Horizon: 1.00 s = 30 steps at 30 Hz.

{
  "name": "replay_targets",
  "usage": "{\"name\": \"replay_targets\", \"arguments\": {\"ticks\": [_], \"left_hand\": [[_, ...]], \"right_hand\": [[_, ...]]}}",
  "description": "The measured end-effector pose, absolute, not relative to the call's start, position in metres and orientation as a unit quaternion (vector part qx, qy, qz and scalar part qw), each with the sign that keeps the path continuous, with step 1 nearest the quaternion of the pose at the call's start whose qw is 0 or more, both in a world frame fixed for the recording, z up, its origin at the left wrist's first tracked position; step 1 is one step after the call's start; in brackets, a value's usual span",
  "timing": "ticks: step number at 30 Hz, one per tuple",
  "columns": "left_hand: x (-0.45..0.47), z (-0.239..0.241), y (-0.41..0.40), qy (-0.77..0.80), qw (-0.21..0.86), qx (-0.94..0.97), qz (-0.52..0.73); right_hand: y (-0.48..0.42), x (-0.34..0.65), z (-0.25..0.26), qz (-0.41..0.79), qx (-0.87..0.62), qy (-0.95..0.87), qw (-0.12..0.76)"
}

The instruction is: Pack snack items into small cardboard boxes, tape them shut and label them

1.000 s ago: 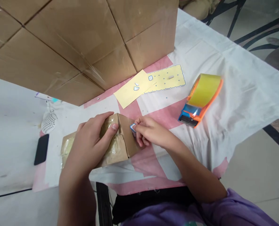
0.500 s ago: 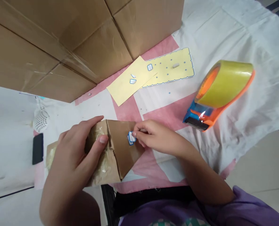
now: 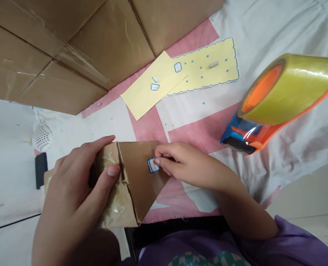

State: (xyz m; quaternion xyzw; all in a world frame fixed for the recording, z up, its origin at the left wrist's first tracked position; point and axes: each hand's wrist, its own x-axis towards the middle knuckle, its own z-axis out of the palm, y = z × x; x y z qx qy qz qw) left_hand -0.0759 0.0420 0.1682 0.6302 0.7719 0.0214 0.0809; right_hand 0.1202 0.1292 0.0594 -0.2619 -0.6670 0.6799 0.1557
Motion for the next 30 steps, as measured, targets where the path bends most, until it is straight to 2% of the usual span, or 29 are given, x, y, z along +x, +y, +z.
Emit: {"name": "replay_targets", "arguments": {"ticks": [8, 21, 30], "left_hand": [[-0.075, 0.168, 0.042, 0.775, 0.083, 0.627, 0.019], [-0.074, 0.167, 0.043, 0.778, 0.084, 0.622, 0.02], [-0.073, 0.17, 0.042, 0.774, 0.088, 0.627, 0.022]], "right_hand": [[0.126, 0.121, 0.055, 0.617, -0.306, -0.711, 0.144], [0.124, 0.124, 0.052, 0.64, -0.294, -0.697, 0.136], [0.125, 0.127, 0.064, 0.538, -0.196, -0.784, 0.239]]}}
